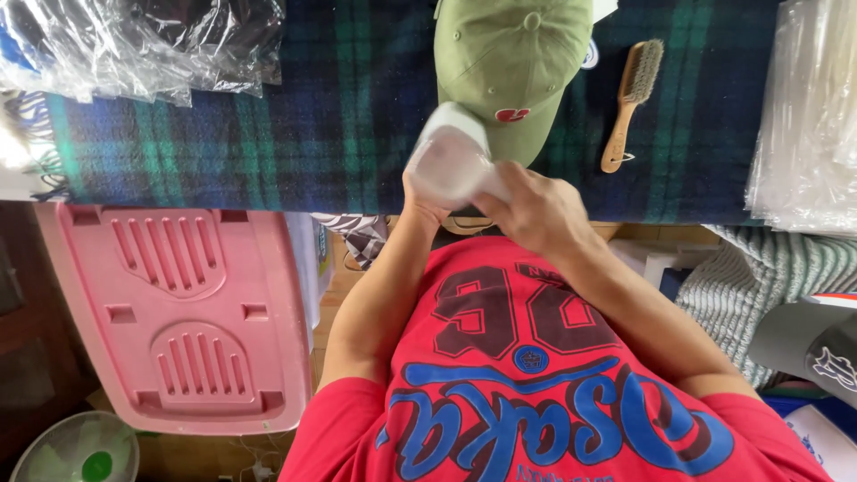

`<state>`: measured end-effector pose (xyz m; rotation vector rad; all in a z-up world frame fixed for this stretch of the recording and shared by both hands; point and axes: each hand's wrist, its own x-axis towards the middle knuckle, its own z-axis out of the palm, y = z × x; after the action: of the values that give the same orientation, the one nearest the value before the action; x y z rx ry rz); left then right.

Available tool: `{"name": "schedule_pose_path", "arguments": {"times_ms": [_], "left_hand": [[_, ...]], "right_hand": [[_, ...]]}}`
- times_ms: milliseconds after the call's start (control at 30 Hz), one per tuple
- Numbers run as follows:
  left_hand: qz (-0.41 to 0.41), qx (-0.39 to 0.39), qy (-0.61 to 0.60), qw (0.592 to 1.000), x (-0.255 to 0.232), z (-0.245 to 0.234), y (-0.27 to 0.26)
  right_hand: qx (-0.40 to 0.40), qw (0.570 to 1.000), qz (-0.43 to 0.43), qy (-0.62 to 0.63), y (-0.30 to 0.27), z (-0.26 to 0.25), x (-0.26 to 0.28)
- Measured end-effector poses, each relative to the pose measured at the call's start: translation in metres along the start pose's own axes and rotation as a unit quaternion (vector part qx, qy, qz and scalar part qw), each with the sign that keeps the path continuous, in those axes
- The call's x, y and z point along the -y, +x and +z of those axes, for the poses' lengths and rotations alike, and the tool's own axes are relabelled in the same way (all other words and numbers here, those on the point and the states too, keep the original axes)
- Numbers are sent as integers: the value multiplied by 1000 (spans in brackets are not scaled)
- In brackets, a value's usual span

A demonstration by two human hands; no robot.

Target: The person cleans and shapes a cap by inserting a cardboard support, steaming the exterior with a portable steamer, and then placing it inside a plastic bag.

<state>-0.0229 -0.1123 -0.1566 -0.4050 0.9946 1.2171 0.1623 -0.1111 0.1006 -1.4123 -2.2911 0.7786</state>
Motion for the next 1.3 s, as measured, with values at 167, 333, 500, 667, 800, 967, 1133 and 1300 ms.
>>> {"name": "schedule_pose_path", "arguments": {"times_ms": [167, 333, 500, 667, 800, 967, 1133, 1300], "left_hand": [[-24, 24, -28, 999, 7, 15, -24], [-12, 60, -39, 997, 3, 30, -22], [31, 106, -10, 994, 14, 14, -3], [138, -102, 214, 962, -31, 83, -70], [493, 41, 397, 773, -88, 159, -73], [333, 288, 716, 542, -133, 297, -24], [106, 189, 766, 606, -153, 335, -30], [93, 170, 785, 589, -150, 340, -5]], "right_hand": [[123, 987, 92, -46, 27, -11, 14], [84, 994, 52, -43, -40, -19, -69], [-17, 994, 101, 48, -83, -41, -104], [-27, 950, 249, 187, -73, -97, -80], [-53, 967, 216, 120, -32, -123, -76], [-47, 962, 231, 139, 6, -146, -88], [5, 959, 249, 133, 60, -165, -58], [70, 971, 184, 138, 152, -182, -29]]}}
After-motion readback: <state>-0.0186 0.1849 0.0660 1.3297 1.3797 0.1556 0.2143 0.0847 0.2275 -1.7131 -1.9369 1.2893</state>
